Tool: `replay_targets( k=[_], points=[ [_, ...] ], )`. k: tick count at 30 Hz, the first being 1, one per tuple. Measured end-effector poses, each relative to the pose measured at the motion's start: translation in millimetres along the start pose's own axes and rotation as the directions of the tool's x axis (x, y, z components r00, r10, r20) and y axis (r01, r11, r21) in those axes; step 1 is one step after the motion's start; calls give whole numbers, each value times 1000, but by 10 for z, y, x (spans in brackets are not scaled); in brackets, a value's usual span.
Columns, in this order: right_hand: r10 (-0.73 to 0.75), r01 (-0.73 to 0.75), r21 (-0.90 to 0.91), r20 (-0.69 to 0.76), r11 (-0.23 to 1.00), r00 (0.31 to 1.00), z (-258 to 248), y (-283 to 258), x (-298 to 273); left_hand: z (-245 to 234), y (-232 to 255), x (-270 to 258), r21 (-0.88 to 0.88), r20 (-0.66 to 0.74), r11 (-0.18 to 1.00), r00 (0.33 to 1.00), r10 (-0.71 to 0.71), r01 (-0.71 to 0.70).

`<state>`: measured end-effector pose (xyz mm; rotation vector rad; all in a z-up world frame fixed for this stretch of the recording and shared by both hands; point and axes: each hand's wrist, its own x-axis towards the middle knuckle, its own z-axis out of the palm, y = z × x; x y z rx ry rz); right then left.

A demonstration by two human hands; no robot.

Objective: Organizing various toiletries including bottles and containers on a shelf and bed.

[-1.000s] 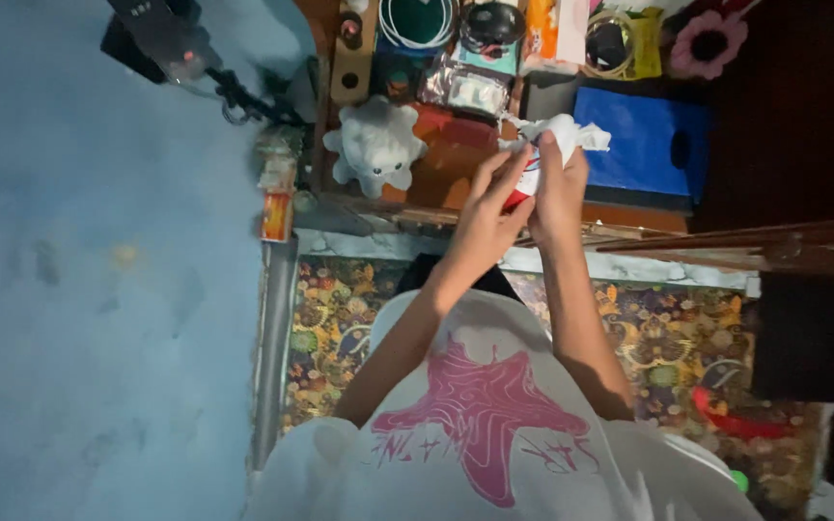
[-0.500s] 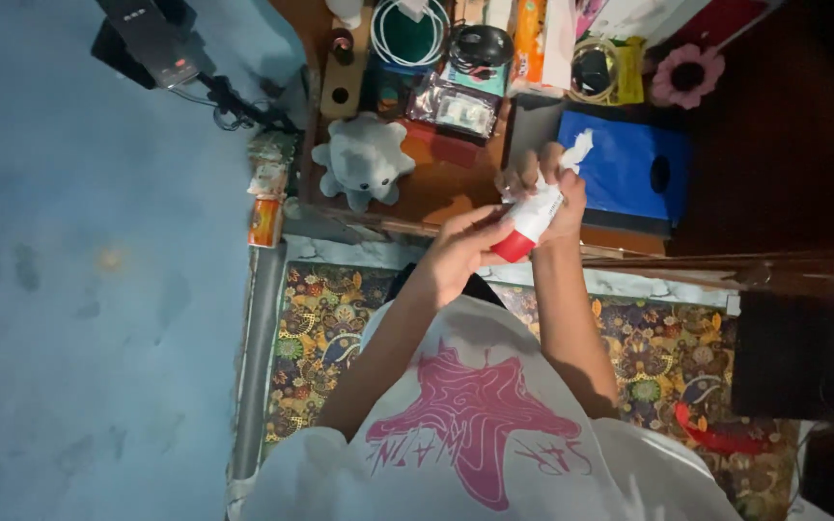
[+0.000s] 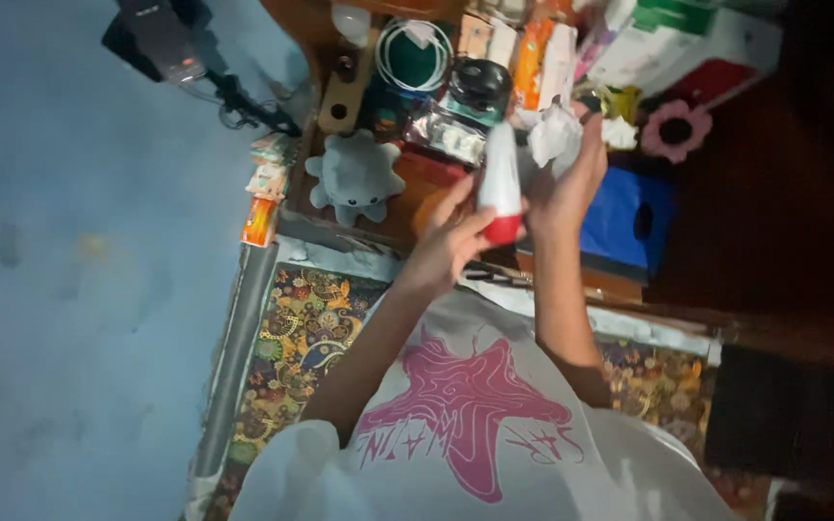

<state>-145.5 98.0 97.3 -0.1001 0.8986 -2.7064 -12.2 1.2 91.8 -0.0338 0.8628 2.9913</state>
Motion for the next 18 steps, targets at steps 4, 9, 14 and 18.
replay_targets(
  k=[4,9,14,18],
  points=[
    [-159,192,-627,110,755,981,-391,384,2,-232,-79,259,553,-23,779,928,371,-297],
    [-127,296,-853,268,429,955,-473,310,12,-308,-258,512,687,-48,610,813,581,-395],
    [-212,588,-743,549,320,809,-606,216,-58,-78,-153,591,739,-157,553,700,697,-385],
    [58,68,-594,190,801,980,-623,213,-135,-45,-127,553,723,-96,535,703,705,-438]
  ],
)
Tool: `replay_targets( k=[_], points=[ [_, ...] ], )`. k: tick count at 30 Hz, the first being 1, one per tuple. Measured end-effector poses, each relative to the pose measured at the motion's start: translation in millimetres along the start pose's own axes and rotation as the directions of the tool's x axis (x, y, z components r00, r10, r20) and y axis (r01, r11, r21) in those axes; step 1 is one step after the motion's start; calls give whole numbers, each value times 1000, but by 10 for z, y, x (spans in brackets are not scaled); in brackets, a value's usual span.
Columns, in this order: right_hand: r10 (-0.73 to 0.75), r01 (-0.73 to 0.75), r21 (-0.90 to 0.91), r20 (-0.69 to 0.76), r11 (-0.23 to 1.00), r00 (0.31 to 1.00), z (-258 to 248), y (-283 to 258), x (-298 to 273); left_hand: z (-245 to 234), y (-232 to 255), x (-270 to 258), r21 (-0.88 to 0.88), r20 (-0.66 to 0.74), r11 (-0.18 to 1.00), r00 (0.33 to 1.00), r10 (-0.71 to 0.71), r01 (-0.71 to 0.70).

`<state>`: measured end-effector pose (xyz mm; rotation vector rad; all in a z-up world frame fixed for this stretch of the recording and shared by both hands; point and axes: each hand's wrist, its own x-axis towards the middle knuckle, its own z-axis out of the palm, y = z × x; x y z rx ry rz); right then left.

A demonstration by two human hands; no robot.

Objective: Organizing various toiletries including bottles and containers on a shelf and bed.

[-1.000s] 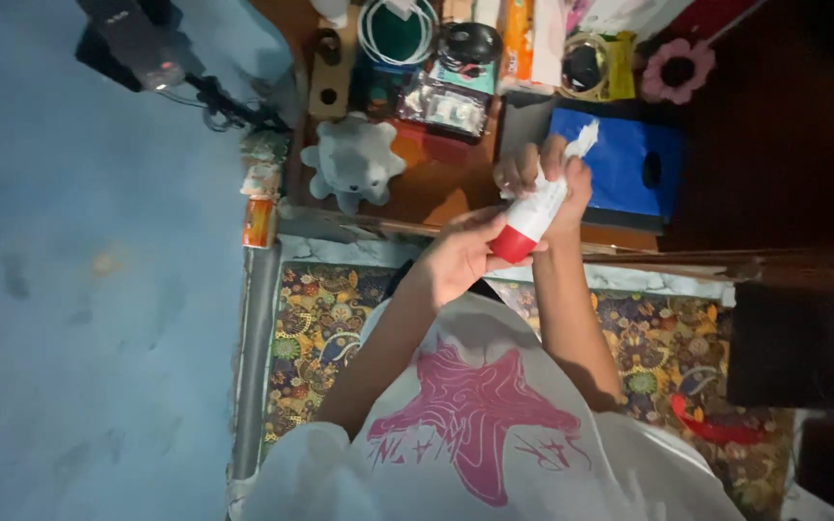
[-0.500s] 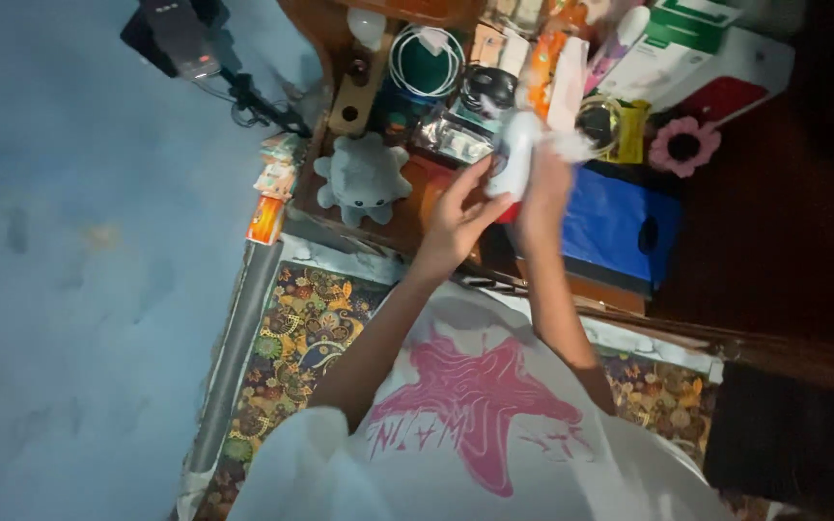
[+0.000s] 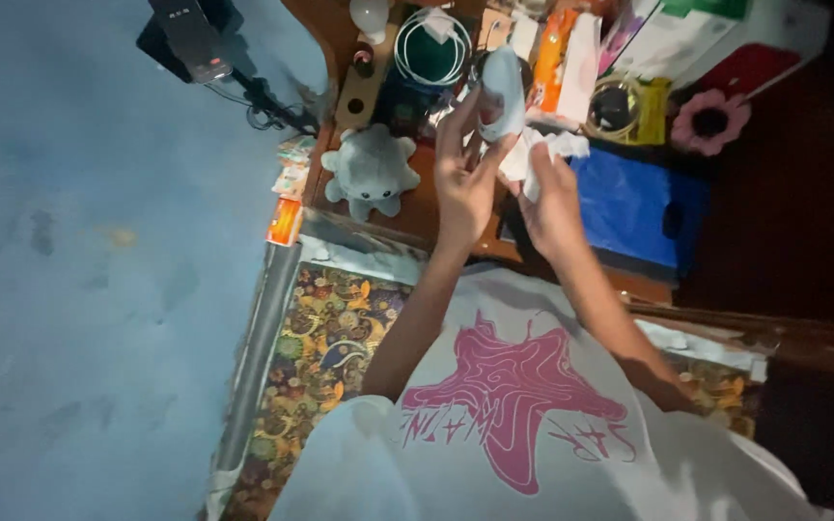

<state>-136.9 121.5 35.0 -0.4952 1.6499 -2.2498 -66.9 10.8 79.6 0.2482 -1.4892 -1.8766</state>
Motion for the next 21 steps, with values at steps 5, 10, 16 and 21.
replay_targets(
  k=[5,10,16,21],
  points=[
    [319,-392,617,231,683,919,-222,54,-21,53,-228,-237,32,94,987,984,153,-156],
    [344,-376,458,157,805,926,-643,361,-118,-14,-76,-458,657,378,555,860,342,-510],
    [397,-354,317,-81,880,914,-283,0,-325,9,-220,-589,626,298,671,917,265,-397],
    [464,-393,367,-125,843,877,-114,93,-345,-60,-545,-723,503,155,835,974,168,-224]
  ],
)
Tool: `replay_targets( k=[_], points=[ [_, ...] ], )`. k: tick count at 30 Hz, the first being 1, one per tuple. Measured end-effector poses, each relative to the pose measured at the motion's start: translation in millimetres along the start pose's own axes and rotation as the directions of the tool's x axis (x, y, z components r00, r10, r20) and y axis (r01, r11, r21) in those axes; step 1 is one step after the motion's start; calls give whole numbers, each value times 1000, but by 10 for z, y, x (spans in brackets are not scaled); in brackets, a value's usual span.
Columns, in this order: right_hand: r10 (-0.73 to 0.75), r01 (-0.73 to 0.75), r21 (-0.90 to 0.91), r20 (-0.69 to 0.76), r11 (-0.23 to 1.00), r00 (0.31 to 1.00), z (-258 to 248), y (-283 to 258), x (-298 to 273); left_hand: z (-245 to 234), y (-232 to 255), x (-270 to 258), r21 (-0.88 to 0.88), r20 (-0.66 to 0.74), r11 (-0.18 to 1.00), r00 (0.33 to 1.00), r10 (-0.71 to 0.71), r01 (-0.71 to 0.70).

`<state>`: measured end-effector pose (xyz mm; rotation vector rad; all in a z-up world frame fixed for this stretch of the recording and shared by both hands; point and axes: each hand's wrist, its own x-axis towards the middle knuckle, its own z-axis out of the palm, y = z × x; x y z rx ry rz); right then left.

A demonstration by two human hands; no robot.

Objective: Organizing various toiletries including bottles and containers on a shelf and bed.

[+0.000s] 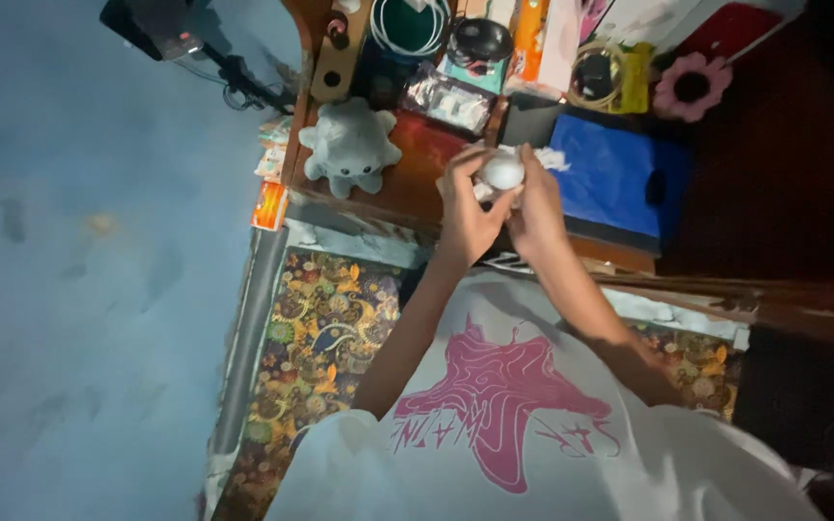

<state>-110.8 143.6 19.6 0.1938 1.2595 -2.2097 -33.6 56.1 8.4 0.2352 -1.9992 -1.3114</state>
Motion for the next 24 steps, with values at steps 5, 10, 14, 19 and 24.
replay_targets(
  k=[5,10,14,19,24],
  points=[
    [-126,121,-129,-31,984,992,-89,294,120,-118,32,47,135,-77,987,992,103,-92],
    [-400,272,-800,45,535,916,-727,620,731,-243,-24,38,-107,-100,994,995,-1,-10],
    [-564,196,-958,282,-210,776,-680,416,678,-320,-30,167,-212,-78,976,995,-70,52],
    [-683,108,-927,341,-360,646,-536,199,495,-446,80,475,-64,-15,993,994,-105,103],
    [-785,557,-830,366,-32,500,123,-240,151,-441,82,668,-142,25,986,996,-87,90]
  ],
)
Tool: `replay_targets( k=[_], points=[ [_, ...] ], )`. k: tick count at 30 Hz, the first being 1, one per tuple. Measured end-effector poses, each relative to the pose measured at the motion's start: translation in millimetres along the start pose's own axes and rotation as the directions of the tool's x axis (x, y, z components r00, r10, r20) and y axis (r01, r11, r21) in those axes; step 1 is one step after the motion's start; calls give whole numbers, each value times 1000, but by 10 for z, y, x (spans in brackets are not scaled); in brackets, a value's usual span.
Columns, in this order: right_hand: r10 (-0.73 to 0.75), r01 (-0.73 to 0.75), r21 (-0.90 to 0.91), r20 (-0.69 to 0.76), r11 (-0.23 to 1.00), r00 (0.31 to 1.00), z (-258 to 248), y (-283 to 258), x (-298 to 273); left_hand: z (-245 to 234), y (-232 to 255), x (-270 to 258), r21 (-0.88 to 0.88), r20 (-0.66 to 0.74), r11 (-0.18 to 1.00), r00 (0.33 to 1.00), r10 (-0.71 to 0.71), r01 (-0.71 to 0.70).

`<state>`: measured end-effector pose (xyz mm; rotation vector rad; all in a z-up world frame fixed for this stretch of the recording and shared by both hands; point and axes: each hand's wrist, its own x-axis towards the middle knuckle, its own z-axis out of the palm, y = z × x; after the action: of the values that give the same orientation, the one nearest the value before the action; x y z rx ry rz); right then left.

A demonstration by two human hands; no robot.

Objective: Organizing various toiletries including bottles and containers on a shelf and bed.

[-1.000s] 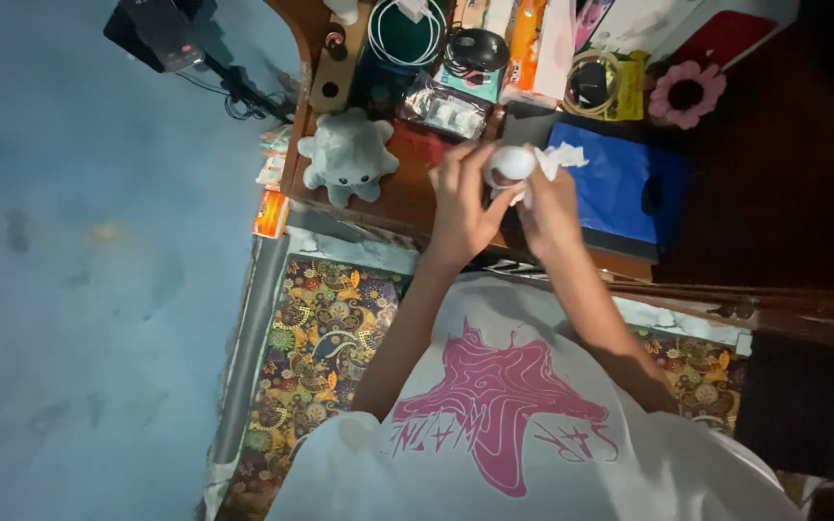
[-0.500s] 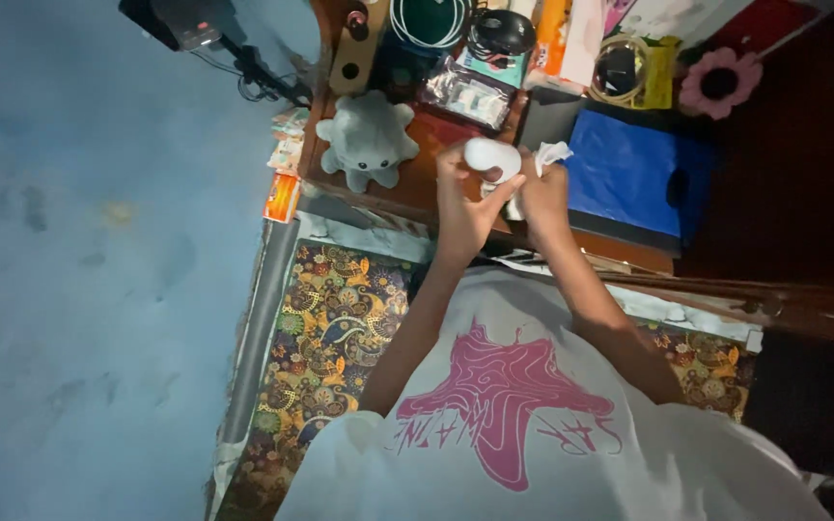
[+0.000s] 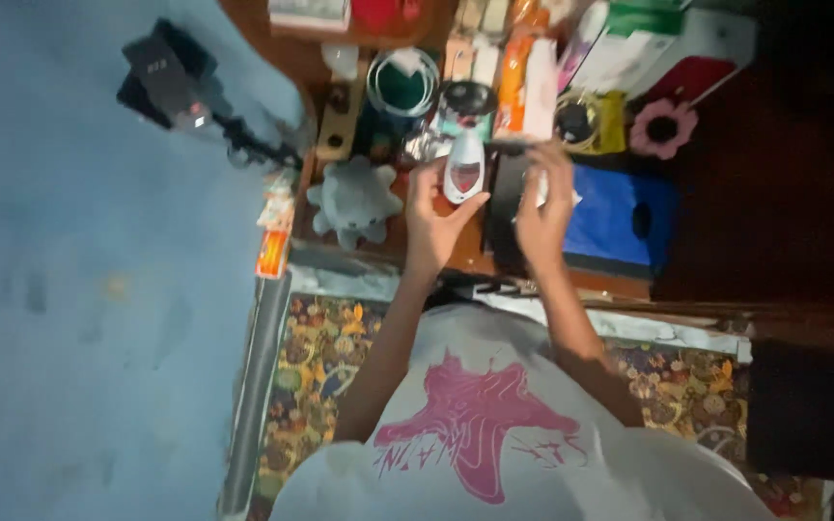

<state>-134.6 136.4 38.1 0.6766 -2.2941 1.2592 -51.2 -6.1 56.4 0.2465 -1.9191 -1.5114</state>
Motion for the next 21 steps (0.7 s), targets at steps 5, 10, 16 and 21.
replay_targets(
  k=[5,10,16,21],
  points=[
    [51,-167,561,216,811,975,74,-415,384,-67,240,408,151,-76,944,949,307,-293],
    [-53,-129,584,285,801,957,-22,-1061,1298,-216,825,1036,179,-84,915,921,380,-362],
    [-289,254,634,-50,730,956,83,-1718,2594,-503,1700,2133,275,-32,785,810,585,-555],
    [-287,294,606,-112,739,952,698,-1815,3590,-546,1440,3141,218,-25,759,774,632,-613]
  ],
)
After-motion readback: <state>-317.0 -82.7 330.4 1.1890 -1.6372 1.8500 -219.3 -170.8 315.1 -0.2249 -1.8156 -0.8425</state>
